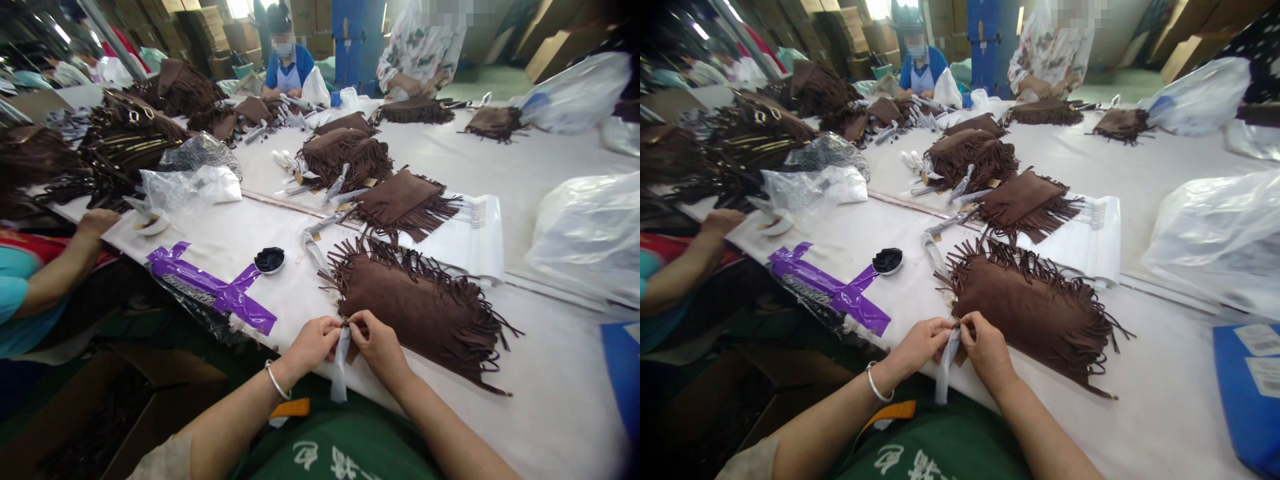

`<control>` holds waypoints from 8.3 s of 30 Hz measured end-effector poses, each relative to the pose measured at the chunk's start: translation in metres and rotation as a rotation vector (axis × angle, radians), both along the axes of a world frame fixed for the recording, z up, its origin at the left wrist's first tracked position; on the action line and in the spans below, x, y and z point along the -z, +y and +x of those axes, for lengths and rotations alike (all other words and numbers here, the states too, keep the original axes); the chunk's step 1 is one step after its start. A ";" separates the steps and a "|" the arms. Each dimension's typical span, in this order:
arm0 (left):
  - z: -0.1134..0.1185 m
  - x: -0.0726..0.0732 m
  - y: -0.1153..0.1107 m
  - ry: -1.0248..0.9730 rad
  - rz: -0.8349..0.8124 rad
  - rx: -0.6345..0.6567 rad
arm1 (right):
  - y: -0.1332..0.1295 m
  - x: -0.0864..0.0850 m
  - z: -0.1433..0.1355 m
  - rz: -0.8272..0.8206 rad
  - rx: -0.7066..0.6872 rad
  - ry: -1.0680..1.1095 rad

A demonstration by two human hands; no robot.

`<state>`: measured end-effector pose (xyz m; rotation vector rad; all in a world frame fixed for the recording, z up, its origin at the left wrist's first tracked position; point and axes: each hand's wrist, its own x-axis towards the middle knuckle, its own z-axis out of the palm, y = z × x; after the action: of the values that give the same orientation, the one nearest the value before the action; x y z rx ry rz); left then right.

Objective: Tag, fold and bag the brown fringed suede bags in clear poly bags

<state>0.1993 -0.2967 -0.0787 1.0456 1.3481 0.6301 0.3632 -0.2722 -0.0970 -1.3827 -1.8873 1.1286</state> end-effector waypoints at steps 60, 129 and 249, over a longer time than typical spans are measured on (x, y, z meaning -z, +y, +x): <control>-0.013 -0.005 0.003 0.262 0.398 0.203 | -0.011 0.008 -0.003 -0.051 0.071 0.142; 0.001 0.009 0.007 0.054 0.258 -0.069 | -0.015 0.001 0.012 -0.150 0.134 0.169; -0.033 -0.008 0.000 -0.144 0.313 0.186 | -0.014 -0.005 -0.024 -1.073 0.340 1.106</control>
<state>0.1663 -0.2969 -0.0708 1.3339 1.0329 0.7767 0.3390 -0.2862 -0.0919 -1.0072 -0.2048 2.1884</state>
